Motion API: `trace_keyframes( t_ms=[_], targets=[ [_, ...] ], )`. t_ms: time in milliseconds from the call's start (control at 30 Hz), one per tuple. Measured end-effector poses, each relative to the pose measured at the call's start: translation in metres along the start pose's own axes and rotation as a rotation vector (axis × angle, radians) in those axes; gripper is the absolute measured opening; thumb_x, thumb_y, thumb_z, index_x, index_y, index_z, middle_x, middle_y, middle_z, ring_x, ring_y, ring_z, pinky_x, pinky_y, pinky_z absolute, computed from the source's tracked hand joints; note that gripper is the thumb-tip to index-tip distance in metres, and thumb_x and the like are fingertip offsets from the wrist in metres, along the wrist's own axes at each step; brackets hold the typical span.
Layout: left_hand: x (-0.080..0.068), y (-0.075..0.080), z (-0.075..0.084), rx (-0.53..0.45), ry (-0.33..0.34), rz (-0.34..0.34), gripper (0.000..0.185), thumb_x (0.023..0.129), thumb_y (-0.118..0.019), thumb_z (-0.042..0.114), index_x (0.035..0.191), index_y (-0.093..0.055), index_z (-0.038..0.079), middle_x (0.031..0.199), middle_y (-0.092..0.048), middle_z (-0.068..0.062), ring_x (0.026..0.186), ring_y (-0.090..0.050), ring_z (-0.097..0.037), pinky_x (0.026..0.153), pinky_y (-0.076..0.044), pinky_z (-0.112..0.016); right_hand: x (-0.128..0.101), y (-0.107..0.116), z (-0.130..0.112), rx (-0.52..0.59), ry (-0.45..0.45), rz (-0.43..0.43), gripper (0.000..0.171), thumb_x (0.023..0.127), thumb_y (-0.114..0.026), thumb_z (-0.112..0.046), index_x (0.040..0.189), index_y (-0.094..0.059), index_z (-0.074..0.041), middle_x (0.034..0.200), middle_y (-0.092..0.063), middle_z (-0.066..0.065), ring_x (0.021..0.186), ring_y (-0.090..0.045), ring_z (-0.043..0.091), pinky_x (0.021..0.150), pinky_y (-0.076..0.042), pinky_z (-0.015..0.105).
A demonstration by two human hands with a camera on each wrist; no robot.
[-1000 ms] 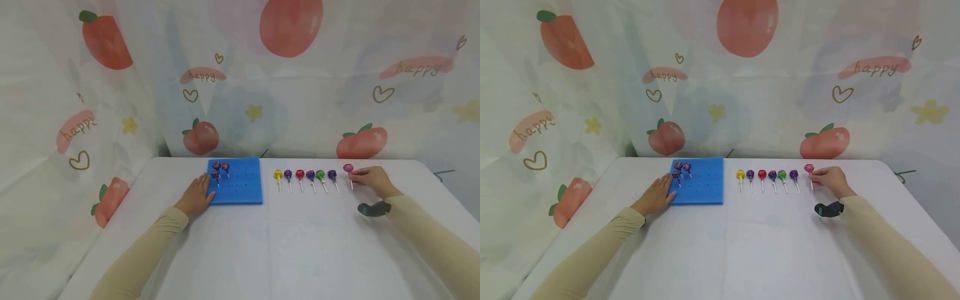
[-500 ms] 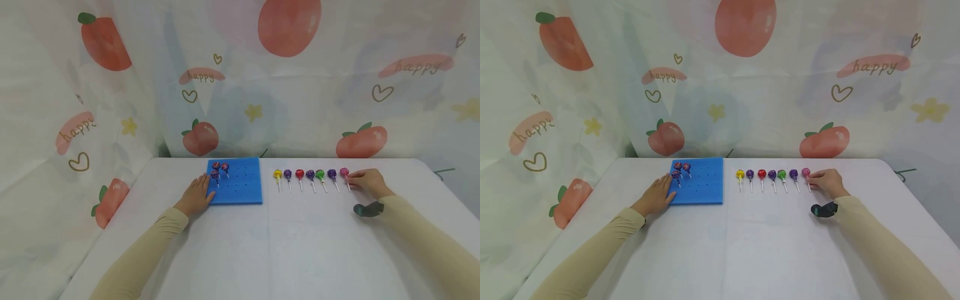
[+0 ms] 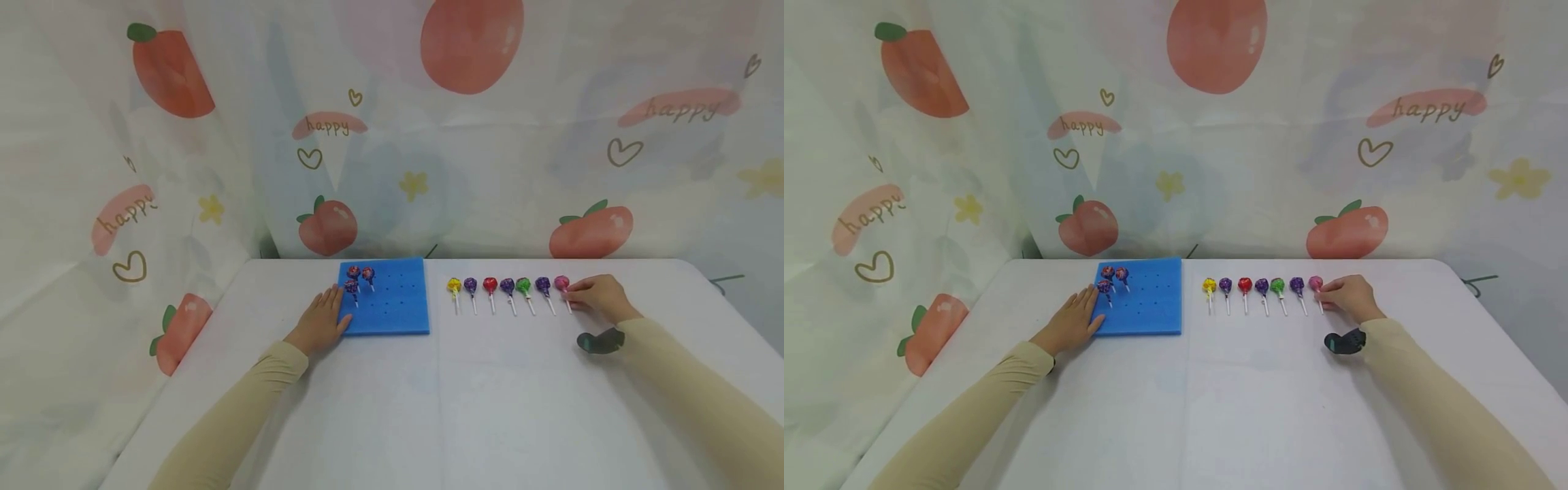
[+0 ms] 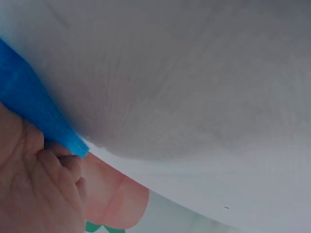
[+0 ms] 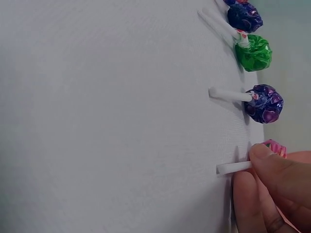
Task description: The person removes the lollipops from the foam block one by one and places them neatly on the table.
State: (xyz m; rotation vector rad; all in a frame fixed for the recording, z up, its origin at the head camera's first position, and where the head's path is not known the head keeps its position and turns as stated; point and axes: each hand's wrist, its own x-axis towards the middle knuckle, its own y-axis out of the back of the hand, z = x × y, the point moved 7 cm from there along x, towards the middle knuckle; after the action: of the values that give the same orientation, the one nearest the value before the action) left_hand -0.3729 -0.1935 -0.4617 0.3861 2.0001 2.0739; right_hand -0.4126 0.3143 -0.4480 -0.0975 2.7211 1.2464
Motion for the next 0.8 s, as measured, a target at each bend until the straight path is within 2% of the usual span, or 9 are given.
trace_keyframes(
  t_ms=[100, 200, 467, 533, 700, 800],
  targets=[
    [0.0, 0.0003, 0.0003, 0.007, 0.004, -0.006, 0.067, 0.1, -0.037, 0.038, 0.145, -0.023, -0.009, 0.152, -0.024, -0.026, 0.143, -0.024, -0.036, 0.117, -0.02, -0.047, 0.0001, 0.0011, -0.0019, -0.003, -0.005, -0.015, 0.048, 0.086, -0.068, -0.025, 0.113, -0.06, 0.013, 0.081, -0.07, 0.002, 0.072, -0.057, 0.01, 0.074, -0.041, 0.028],
    [-0.0004, 0.0008, 0.0008, 0.01, 0.009, -0.005, 0.067, 0.1, -0.038, 0.038, 0.145, -0.023, -0.009, 0.152, -0.024, -0.025, 0.143, -0.024, -0.036, 0.118, -0.02, -0.047, -0.0002, 0.001, -0.0022, 0.003, -0.019, -0.037, 0.047, 0.086, -0.067, -0.023, 0.114, -0.058, 0.015, 0.076, -0.07, -0.004, 0.069, -0.058, 0.007, 0.075, -0.043, 0.029],
    [-0.001, 0.001, 0.0016, 0.001, 0.005, 0.004, 0.066, 0.1, -0.038, 0.037, 0.144, -0.023, -0.009, 0.152, -0.025, -0.026, 0.143, -0.024, -0.036, 0.117, -0.02, -0.047, -0.0009, 0.0025, -0.0013, 0.016, -0.031, -0.049, 0.047, 0.086, -0.068, -0.021, 0.114, -0.058, 0.016, 0.074, -0.071, -0.002, 0.067, -0.062, 0.006, 0.07, -0.044, 0.022],
    [-0.0011, 0.001, 0.0016, 0.004, 0.004, 0.006, 0.066, 0.1, -0.038, 0.037, 0.144, -0.024, -0.009, 0.152, -0.025, -0.026, 0.143, -0.024, -0.036, 0.117, -0.02, -0.047, -0.0002, 0.0026, 0.0001, 0.022, -0.034, -0.052, 0.049, 0.086, -0.068, -0.022, 0.114, -0.058, 0.016, 0.075, -0.071, -0.001, 0.068, -0.063, 0.007, 0.073, -0.048, 0.027],
    [-0.0019, 0.0015, 0.0021, 0.005, 0.009, -0.007, 0.066, 0.1, -0.038, 0.037, 0.145, -0.023, -0.009, 0.152, -0.024, -0.025, 0.143, -0.023, -0.035, 0.118, -0.019, -0.047, 0.0016, 0.0028, 0.0043, 0.029, -0.049, -0.067, 0.052, 0.086, -0.068, -0.025, 0.117, -0.057, 0.015, 0.076, -0.072, -0.001, 0.07, -0.063, 0.008, 0.084, -0.048, 0.041],
    [-0.0026, 0.0022, 0.0026, -0.002, 0.011, -0.012, 0.066, 0.1, -0.038, 0.037, 0.145, -0.022, -0.009, 0.153, -0.023, -0.025, 0.143, -0.023, -0.036, 0.118, -0.019, -0.047, 0.0019, 0.0036, 0.0049, 0.024, -0.061, -0.083, 0.055, 0.086, -0.068, -0.028, 0.119, -0.056, 0.014, 0.076, -0.071, -0.004, 0.071, -0.061, 0.01, 0.083, -0.047, 0.04]
  ],
)
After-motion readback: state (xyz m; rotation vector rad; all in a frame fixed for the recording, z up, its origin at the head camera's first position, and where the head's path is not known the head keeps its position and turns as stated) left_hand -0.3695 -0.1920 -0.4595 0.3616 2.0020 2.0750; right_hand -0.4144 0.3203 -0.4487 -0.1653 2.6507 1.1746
